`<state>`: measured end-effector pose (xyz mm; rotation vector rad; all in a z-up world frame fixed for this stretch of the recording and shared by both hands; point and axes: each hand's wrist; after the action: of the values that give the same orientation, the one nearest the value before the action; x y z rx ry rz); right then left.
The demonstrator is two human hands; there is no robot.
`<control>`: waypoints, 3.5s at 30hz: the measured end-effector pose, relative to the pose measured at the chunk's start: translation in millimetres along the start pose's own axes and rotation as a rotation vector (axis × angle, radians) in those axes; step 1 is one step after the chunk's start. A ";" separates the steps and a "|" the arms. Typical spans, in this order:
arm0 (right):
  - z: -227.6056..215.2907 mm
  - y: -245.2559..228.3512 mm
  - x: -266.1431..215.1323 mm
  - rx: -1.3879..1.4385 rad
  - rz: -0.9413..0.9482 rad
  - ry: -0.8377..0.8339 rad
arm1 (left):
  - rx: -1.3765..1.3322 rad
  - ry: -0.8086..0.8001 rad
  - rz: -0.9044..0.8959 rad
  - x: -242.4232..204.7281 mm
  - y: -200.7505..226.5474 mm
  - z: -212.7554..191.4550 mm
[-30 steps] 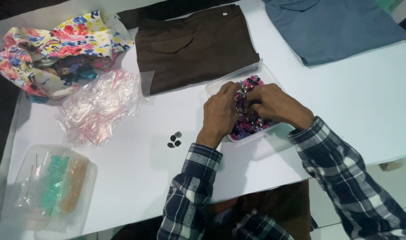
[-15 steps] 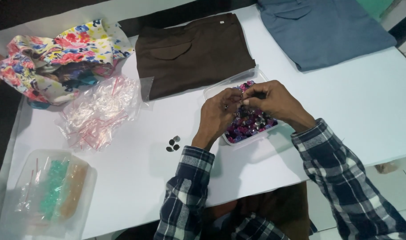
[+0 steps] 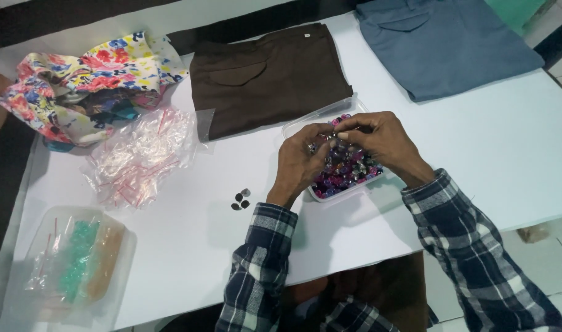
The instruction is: The person sorts colorful buttons from a plastic container, picking out specific colors and placing them on the table. They then place light green buttons into a small plastic bag and continue sorting black buttons from the container.
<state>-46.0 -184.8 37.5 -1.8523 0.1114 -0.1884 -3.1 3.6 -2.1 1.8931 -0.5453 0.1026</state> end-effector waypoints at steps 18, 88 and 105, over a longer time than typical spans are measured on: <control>115.4 -49.5 -74.5 -0.111 -0.342 0.152 | -0.054 0.379 0.123 -92.5 31.3 -96.5; -1.8 -36.0 -11.0 -0.978 0.174 -0.652 | 0.726 -0.721 -0.023 -13.1 -3.3 23.8; -9.1 -18.8 -8.0 -0.715 0.021 -0.135 | 0.260 -0.256 -0.063 10.2 17.4 -18.3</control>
<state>-56.0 -186.7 57.4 -2.5681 0.1127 -0.0008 2.0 11.9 23.3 2.1916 -0.6704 -0.1174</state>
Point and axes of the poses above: each hand's wrist, its own x-axis towards the middle knuckle, its own z-axis out of the palm, y = z × x, and after that the axes turned 8 degrees about y, right-handed
